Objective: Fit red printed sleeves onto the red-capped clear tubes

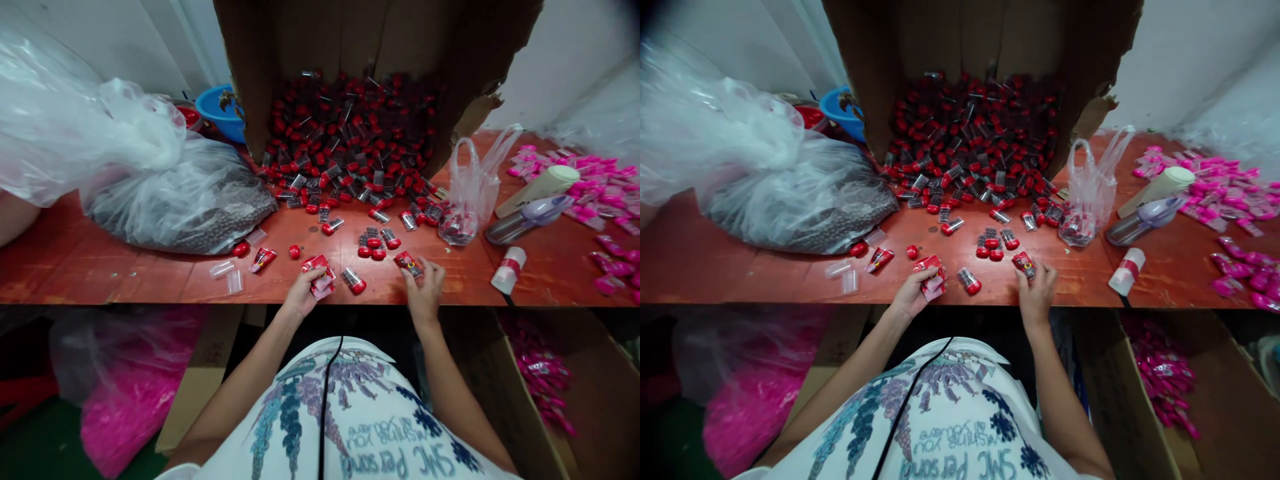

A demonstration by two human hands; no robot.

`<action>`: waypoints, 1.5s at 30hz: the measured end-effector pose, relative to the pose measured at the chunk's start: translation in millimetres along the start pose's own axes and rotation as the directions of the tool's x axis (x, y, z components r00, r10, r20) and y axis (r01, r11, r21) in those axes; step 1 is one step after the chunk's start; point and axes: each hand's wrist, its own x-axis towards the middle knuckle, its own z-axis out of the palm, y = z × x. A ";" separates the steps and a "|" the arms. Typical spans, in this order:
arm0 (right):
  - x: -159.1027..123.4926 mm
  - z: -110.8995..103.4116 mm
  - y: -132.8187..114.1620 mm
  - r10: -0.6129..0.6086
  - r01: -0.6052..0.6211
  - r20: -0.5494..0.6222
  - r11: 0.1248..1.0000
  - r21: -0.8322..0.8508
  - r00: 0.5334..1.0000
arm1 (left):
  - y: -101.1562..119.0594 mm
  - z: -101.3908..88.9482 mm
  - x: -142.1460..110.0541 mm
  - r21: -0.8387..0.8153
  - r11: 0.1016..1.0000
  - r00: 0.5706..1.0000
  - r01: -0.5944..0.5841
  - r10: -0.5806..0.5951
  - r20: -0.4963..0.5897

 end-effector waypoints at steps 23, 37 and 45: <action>19.7 50.9 -64.0 -0.669 0.780 0.699 0.568 0.263 0.251 | 19.6 -5.9 7.3 -0.142 0.960 0.970 -0.240 0.231 -0.077; -32.7 56.5 -87.1 -0.216 -0.137 0.559 0.842 0.522 0.801 | 26.0 13.5 5.6 -0.300 0.946 0.990 -0.123 0.096 -0.102; -37.9 59.7 -96.7 -0.110 -0.309 0.587 0.765 0.565 0.802 | 16.6 14.0 4.7 -0.250 0.951 0.982 -0.181 0.163 -0.092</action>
